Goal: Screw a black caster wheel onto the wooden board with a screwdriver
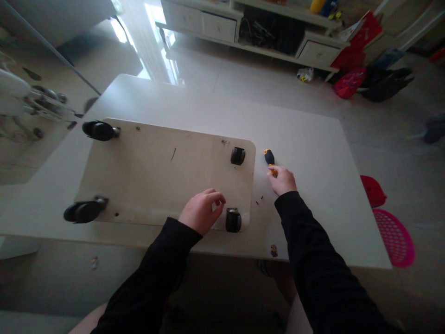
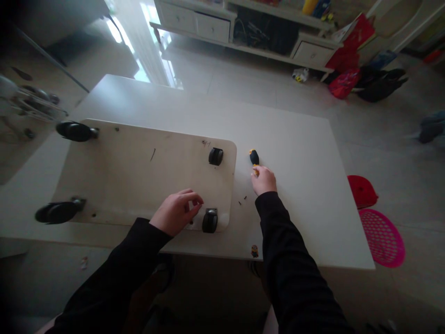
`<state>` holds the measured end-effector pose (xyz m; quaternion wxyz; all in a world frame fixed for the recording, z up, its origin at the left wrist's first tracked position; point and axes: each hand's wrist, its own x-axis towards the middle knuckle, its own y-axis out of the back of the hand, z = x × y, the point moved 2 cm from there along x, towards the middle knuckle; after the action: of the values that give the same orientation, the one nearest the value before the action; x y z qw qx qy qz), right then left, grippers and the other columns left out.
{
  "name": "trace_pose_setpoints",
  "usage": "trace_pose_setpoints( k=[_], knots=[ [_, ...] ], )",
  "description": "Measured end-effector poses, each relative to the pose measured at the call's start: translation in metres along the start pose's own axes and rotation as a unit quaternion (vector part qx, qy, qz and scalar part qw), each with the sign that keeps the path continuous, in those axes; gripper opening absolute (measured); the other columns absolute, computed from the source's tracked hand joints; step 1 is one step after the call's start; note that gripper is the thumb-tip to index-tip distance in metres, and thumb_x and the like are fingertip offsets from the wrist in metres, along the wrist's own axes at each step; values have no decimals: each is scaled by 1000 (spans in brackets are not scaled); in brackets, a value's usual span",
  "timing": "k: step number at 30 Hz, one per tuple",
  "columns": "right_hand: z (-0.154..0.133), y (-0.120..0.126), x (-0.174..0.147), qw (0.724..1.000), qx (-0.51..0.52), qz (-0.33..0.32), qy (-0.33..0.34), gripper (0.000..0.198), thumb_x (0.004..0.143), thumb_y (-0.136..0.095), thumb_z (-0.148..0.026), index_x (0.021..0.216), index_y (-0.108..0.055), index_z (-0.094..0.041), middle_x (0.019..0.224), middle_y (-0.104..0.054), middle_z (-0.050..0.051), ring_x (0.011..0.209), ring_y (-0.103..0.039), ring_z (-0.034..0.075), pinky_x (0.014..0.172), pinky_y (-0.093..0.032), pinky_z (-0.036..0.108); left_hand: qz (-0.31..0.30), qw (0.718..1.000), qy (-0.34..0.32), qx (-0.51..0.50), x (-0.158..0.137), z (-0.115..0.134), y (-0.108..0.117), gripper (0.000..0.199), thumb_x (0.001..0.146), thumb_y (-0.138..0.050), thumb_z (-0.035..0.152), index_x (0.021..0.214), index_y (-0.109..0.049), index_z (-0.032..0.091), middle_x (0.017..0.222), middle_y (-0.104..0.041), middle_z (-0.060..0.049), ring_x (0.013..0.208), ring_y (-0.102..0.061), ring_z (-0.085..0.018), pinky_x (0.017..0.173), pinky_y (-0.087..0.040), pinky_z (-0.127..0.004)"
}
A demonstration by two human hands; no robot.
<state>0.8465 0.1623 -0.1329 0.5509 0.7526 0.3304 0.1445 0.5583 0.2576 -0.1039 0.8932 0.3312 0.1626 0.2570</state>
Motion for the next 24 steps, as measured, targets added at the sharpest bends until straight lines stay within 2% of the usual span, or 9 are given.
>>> trace_pose_setpoints(
  k=[4,6,9,11,16,21,24],
  knots=[
    [0,2,-3,998,-36,8,-48,22,95,-62,-28,107,-77,-16,115,-78,16,108,-71,28,98,-53,38,17,1000,2,16,-2,4,10,13,88,-63,12,87,-74,20,92,-70,-3,63,-57,-11,62,-42,-26],
    [2,4,-6,996,-58,8,-67,21,92,-66,-28,107,-74,-16,109,-78,16,104,-72,29,91,-53,38,32,999,1,18,-2,5,14,14,87,-63,12,88,-74,20,92,-70,-3,63,-57,-12,62,-42,-26],
    [8,8,-9,992,-92,-5,-82,37,85,-72,-25,119,-67,-13,110,-77,18,102,-72,30,85,-52,36,52,999,5,0,-1,5,18,14,87,-61,13,90,-74,19,93,-70,-3,61,-55,-11,59,-41,-25],
    [15,12,-13,990,-112,-32,-84,39,81,-75,-22,118,-67,-13,106,-77,19,98,-72,30,80,-50,35,62,998,7,-20,0,6,19,14,87,-61,14,91,-74,19,94,-71,-3,58,-53,-9,58,-40,-24],
    [31,28,-35,986,-130,-92,-58,21,74,-72,-15,96,-72,-17,90,-75,14,88,-71,27,72,-46,33,86,995,9,-43,2,9,19,14,87,-60,18,90,-74,18,92,-70,-4,55,-52,-9,55,-39,-24],
    [28,55,-72,991,-105,-75,-32,26,84,-64,-24,108,-66,-15,91,-74,15,80,-68,26,67,-43,33,119,990,21,-77,5,10,18,12,87,-61,21,90,-72,18,88,-69,-3,55,-52,-9,53,-40,-23],
    [16,60,-84,994,-67,-81,17,22,85,-61,-21,106,-65,-18,92,-73,10,82,-68,23,69,-44,30,130,985,30,-108,5,12,15,12,87,-61,22,93,-71,17,87,-68,-3,55,-53,-9,54,-43,-23]
  ],
)
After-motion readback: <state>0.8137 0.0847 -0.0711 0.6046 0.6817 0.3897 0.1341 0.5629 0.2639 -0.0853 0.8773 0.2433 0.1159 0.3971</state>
